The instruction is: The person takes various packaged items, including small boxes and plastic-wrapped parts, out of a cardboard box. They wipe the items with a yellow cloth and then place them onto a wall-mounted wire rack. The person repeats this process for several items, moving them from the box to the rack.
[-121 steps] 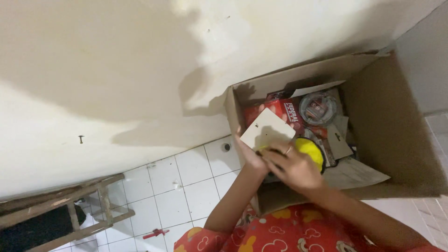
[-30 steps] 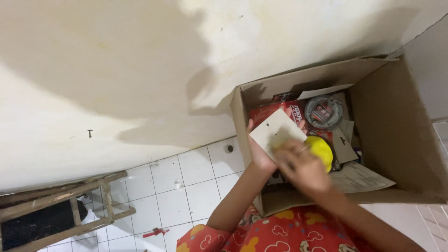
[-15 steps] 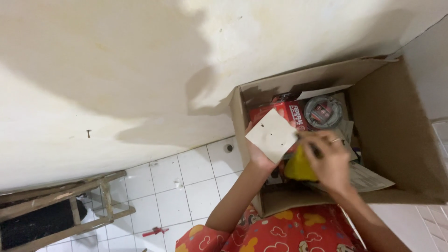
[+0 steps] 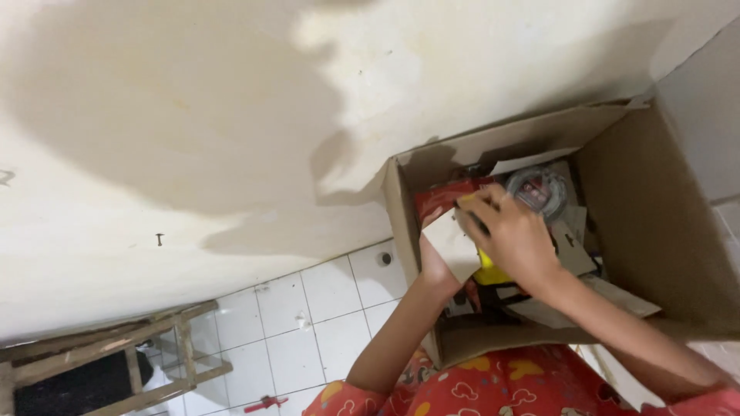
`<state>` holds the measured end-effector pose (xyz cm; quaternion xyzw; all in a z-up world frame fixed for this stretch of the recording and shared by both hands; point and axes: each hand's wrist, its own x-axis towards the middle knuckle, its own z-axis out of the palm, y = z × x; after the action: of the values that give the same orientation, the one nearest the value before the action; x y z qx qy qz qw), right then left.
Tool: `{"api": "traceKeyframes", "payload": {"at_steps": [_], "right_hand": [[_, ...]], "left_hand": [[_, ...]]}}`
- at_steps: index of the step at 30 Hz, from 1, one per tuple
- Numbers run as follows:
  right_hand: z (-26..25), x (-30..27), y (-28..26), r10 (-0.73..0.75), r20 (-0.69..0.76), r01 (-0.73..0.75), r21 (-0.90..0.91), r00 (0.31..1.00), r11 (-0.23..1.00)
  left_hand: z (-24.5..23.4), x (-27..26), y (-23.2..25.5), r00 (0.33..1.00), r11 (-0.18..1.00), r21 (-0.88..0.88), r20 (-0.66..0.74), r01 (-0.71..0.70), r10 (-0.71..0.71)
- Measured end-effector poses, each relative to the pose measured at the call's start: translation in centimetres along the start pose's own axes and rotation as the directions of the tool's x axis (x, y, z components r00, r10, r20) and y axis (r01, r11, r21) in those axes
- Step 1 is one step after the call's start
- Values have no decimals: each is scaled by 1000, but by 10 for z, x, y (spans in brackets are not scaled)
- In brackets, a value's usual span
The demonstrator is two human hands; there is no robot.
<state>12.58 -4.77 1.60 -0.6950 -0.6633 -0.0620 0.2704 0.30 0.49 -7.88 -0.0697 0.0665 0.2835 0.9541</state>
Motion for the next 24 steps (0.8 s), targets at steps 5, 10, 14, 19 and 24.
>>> {"api": "traceKeyframes", "payload": {"at_steps": [5,10,14,19,24], "right_hand": [[21,-51,31,65,100,-65,2,993,998],[21,-51,44,84,43,-82,-44,996,996],[25,-34,29,-56,-50,55,-35,997,998],[60,-76,11,-340,-66,341,14,938,940],[35,-18,22,-127,-94,131,39,988,991]], "left_hand": [[6,3,8,999,999,-31,30,-34,35],[3,7,-3,999,999,-39,33,10,-8],[-1,2,-5,998,998,-18,39,56,-56],[-1,-1,0,996,999,0,76,45,-45],[-1,3,-6,996,998,-3,70,57,-56]]}}
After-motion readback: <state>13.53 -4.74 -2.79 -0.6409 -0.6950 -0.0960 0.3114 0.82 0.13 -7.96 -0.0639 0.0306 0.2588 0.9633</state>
